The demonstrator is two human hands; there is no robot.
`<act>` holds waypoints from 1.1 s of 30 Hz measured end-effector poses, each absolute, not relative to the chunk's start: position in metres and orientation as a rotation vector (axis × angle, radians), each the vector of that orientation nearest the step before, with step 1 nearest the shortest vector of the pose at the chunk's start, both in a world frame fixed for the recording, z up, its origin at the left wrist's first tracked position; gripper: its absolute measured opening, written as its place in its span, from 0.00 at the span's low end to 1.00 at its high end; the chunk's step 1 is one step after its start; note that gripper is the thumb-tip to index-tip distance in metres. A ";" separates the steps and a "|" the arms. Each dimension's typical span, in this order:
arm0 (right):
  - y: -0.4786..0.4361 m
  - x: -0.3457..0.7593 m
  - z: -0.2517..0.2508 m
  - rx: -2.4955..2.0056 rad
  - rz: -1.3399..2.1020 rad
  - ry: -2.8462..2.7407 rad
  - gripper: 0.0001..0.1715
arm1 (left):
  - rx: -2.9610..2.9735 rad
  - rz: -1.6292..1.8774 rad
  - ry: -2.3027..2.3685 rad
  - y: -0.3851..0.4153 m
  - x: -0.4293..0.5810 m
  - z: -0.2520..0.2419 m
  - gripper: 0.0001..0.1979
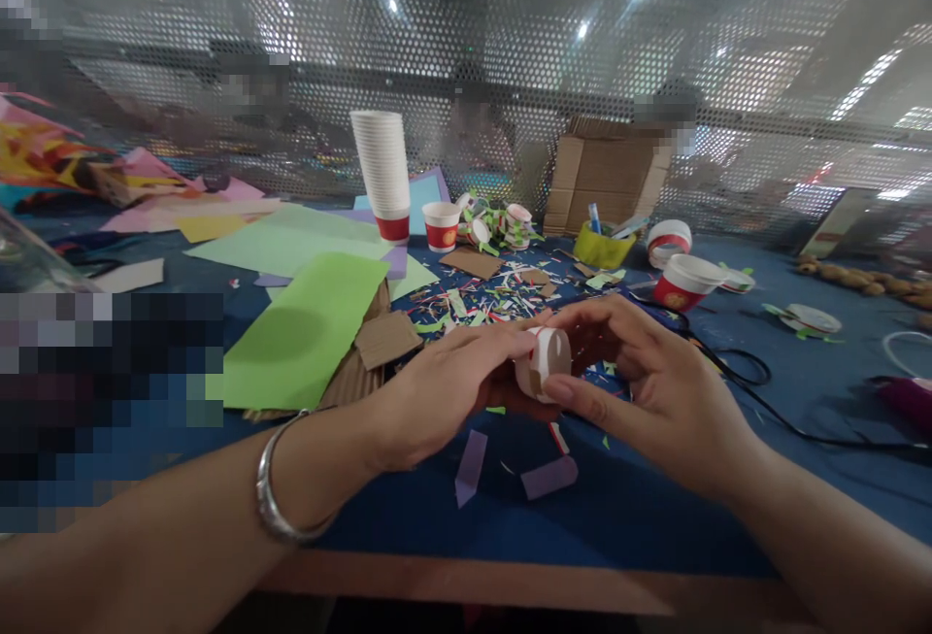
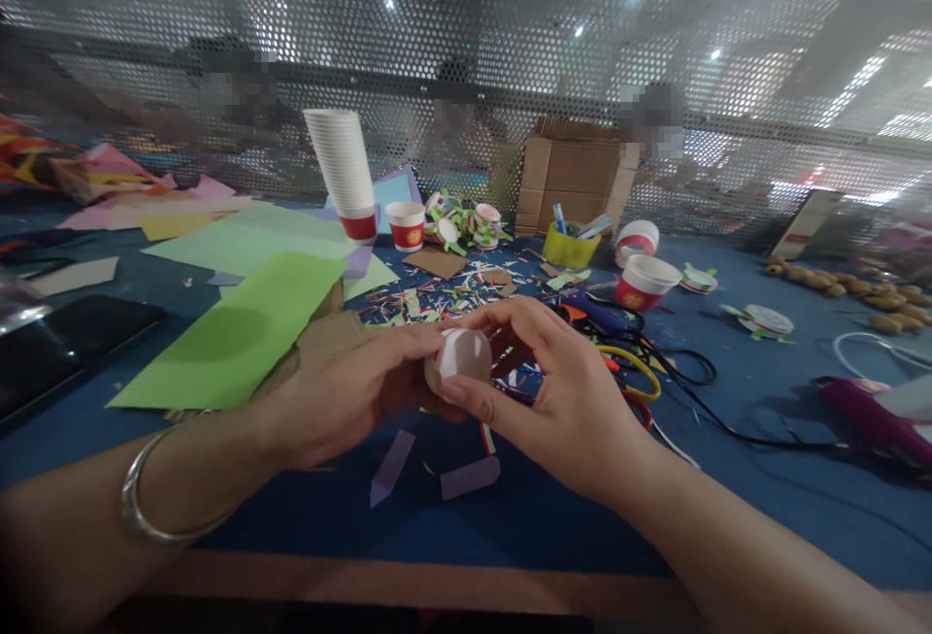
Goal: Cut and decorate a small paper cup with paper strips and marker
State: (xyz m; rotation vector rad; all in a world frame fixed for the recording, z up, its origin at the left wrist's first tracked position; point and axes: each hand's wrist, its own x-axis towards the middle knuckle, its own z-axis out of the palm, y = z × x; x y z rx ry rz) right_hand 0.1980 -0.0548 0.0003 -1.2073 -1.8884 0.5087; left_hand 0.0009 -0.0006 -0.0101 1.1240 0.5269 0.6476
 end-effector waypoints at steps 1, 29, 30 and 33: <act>-0.055 0.198 0.001 -1.215 0.510 -1.879 0.19 | 1.082 0.644 0.517 -0.001 0.002 -0.008 0.13; -0.051 0.200 0.006 -1.220 0.735 -1.774 0.21 | 0.982 0.575 0.526 0.008 -0.003 0.001 0.11; -0.051 0.200 0.006 -1.222 0.748 -1.774 0.21 | 0.985 0.592 0.530 0.008 -0.003 0.000 0.10; -0.051 0.200 0.005 -1.220 0.768 -1.775 0.22 | 1.010 0.653 0.534 0.006 -0.003 -0.002 0.07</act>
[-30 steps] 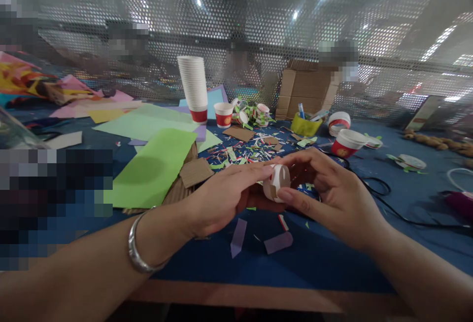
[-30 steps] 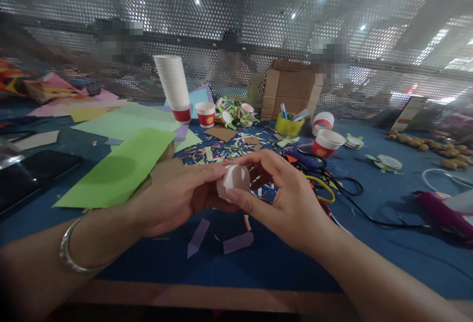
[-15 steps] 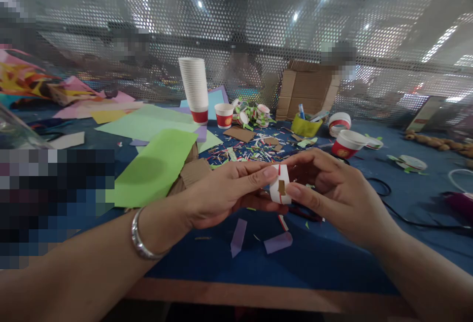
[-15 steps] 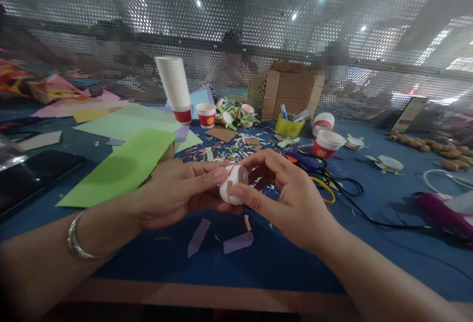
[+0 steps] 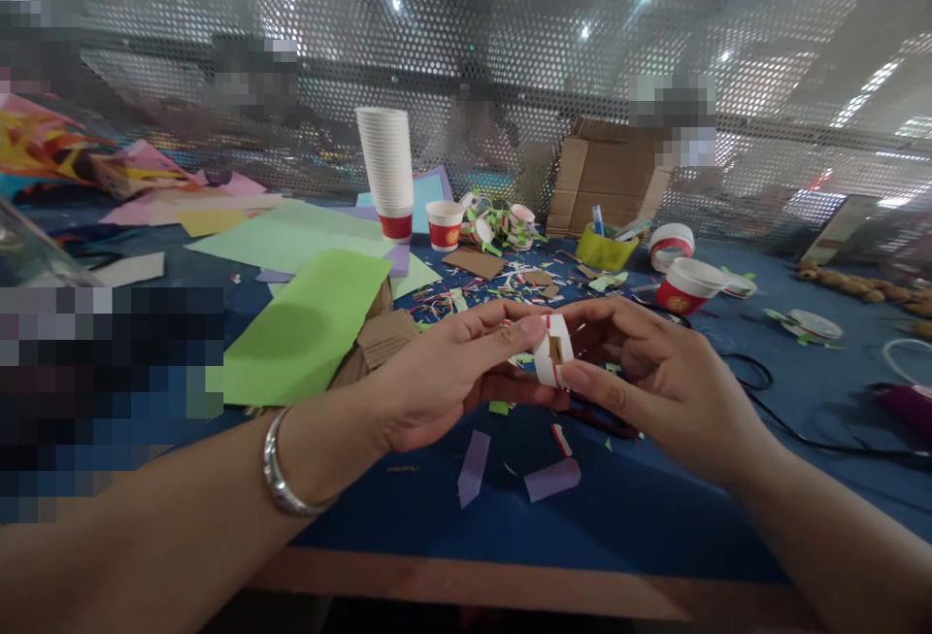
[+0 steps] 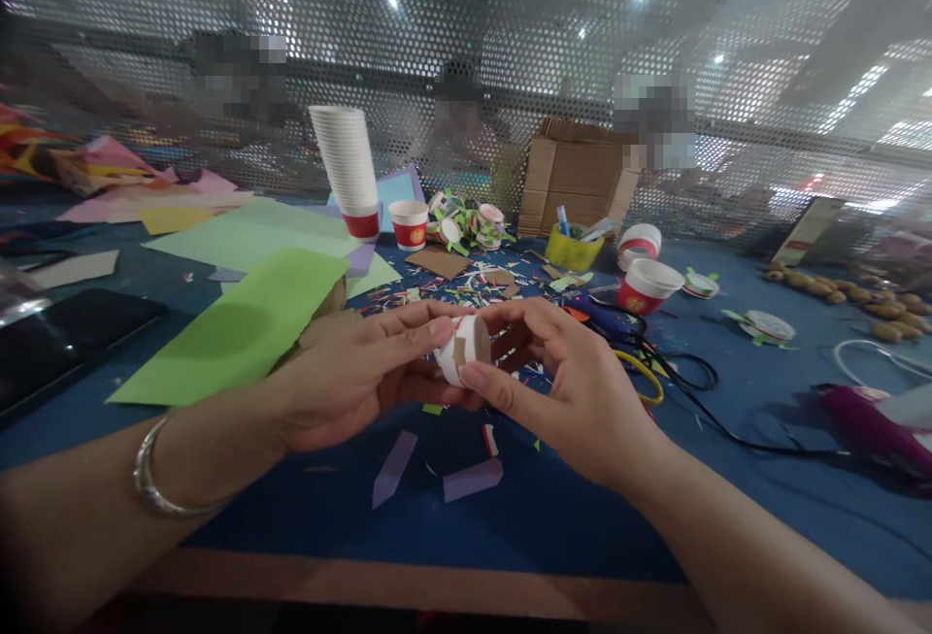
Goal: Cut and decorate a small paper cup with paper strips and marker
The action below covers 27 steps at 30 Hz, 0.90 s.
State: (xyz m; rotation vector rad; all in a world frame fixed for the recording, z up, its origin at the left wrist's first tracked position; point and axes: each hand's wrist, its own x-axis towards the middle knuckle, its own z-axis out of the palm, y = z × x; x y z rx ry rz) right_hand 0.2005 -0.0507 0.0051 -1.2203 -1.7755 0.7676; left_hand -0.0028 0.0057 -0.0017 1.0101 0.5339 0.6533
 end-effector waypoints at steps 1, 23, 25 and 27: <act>-0.051 0.201 0.005 -1.212 0.765 -1.778 0.22 | 1.024 0.668 0.527 0.005 -0.003 -0.002 0.07; -0.050 0.204 -0.001 -1.129 0.711 -1.839 0.19 | 1.195 0.748 0.577 -0.001 0.000 -0.004 0.13; -0.050 0.203 0.000 -1.134 0.697 -1.846 0.18 | 1.211 0.750 0.612 -0.001 0.001 -0.003 0.14; -0.051 0.203 0.000 -1.162 0.663 -1.868 0.19 | 1.215 0.749 0.650 -0.002 0.001 -0.002 0.14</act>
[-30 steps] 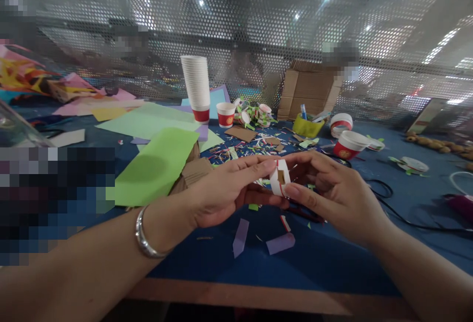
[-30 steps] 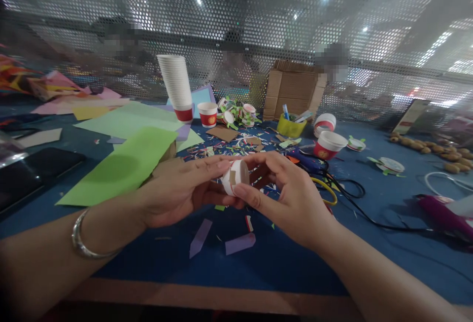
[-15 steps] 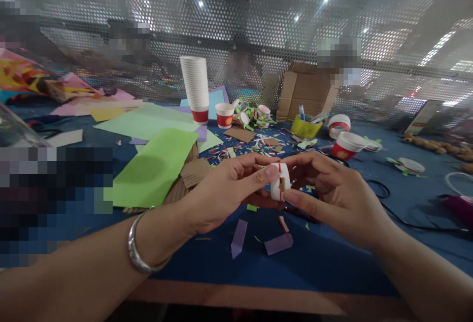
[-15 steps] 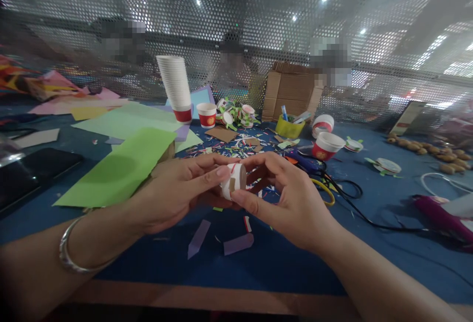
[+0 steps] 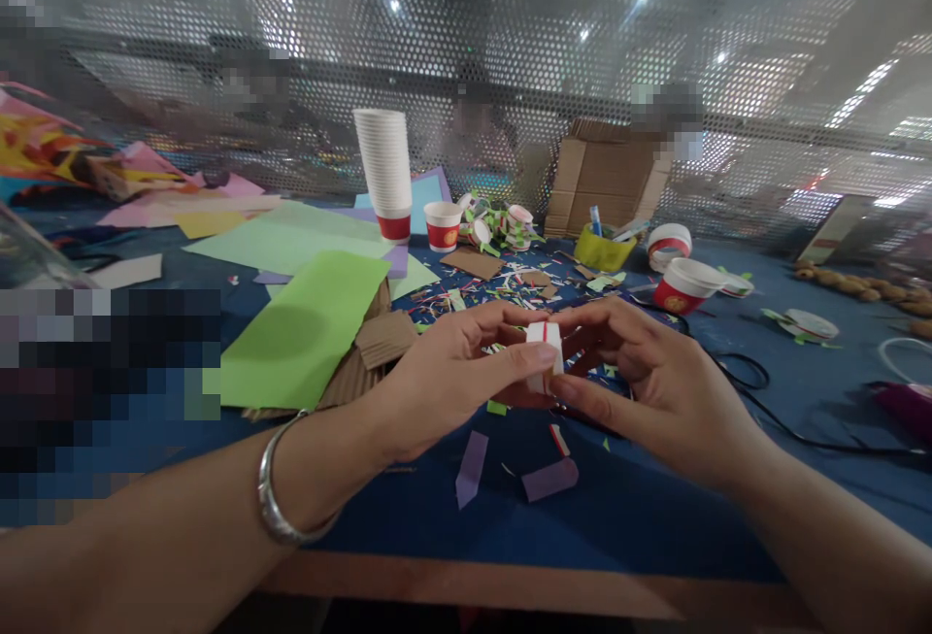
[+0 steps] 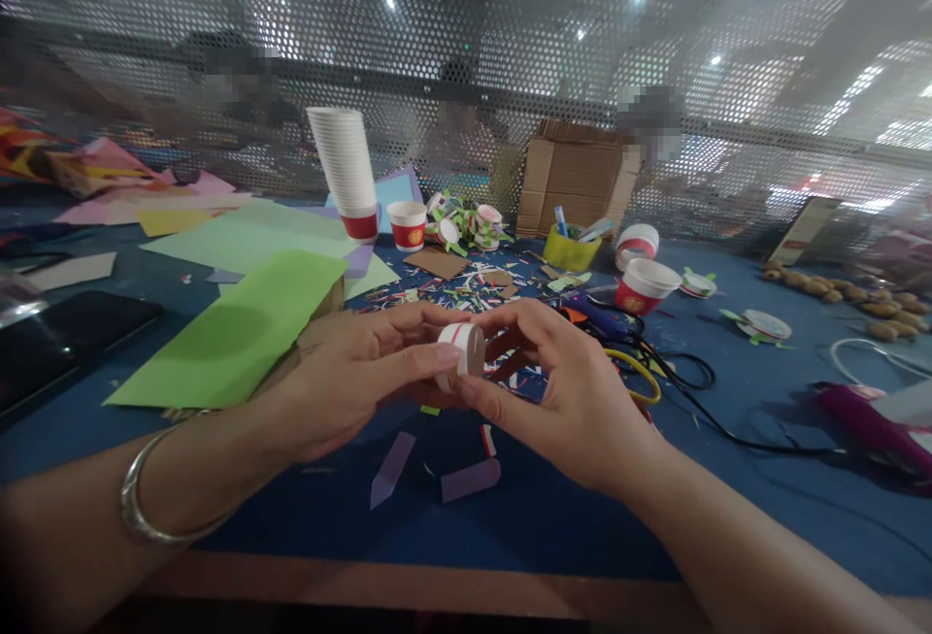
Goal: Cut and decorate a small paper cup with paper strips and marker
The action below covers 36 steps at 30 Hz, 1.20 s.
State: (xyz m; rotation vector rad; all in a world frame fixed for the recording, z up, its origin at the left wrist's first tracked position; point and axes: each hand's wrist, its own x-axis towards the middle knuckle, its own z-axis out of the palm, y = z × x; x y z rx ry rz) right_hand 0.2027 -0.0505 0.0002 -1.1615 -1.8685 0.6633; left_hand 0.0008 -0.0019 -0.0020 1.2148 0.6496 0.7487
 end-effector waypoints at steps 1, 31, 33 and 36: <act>-0.051 0.202 0.000 -1.180 0.641 -1.885 0.19 | 1.213 0.748 0.664 -0.002 0.001 -0.002 0.14; -0.055 0.196 -0.004 -1.084 0.228 -2.001 0.17 | 1.048 0.598 0.569 -0.001 -0.004 0.006 0.04; -0.055 0.196 -0.004 -1.077 0.198 -2.008 0.17 | 1.060 0.594 0.565 -0.001 -0.005 0.006 0.05; -0.055 0.196 -0.006 -1.067 0.196 -2.014 0.17 | 1.070 0.586 0.558 -0.001 -0.004 0.006 0.06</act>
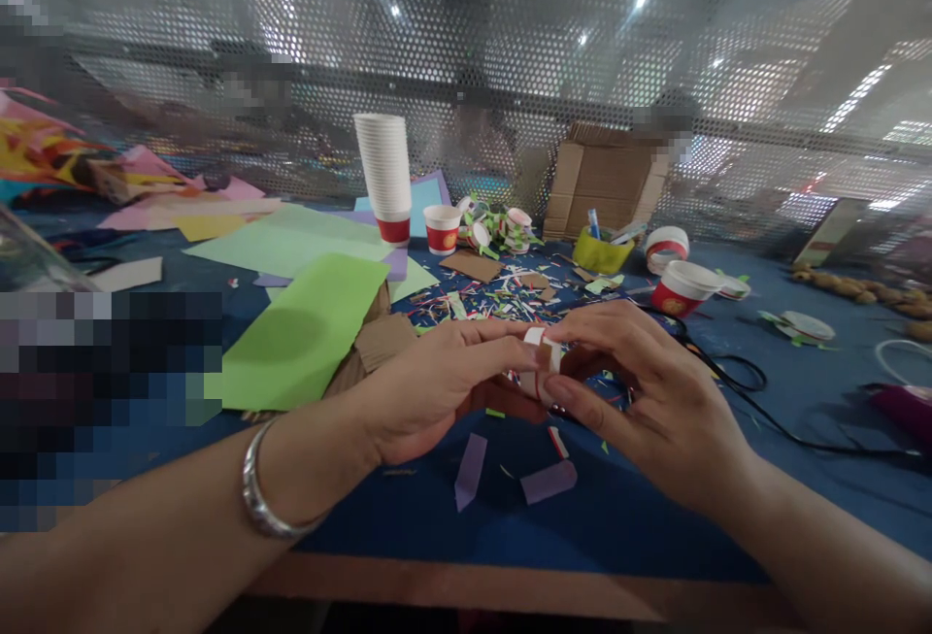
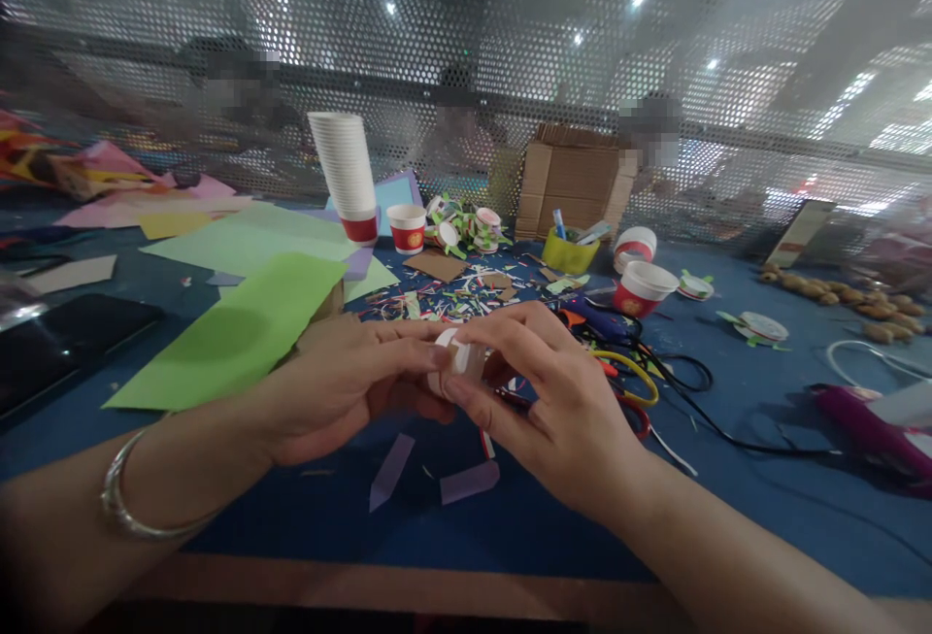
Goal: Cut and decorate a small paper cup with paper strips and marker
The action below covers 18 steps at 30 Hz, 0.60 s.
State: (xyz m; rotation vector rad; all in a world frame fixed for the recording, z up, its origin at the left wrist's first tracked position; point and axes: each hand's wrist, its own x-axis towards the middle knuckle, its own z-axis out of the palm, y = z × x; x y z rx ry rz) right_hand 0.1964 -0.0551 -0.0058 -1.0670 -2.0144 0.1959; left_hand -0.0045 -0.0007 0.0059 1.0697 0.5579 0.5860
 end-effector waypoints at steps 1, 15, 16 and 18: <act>-0.055 0.197 -0.006 -1.064 0.202 -2.015 0.17 | 1.070 0.580 0.557 -0.001 -0.004 0.006 0.06; -0.056 0.196 -0.009 -1.045 0.230 -2.021 0.17 | 1.426 0.628 0.708 -0.008 -0.007 0.011 0.12; -0.056 0.195 -0.009 -1.049 0.216 -2.026 0.17 | 1.458 0.637 0.733 -0.009 -0.006 0.012 0.13; -0.056 0.195 -0.009 -1.049 0.185 -2.035 0.17 | 1.509 0.656 0.759 -0.010 -0.006 0.014 0.13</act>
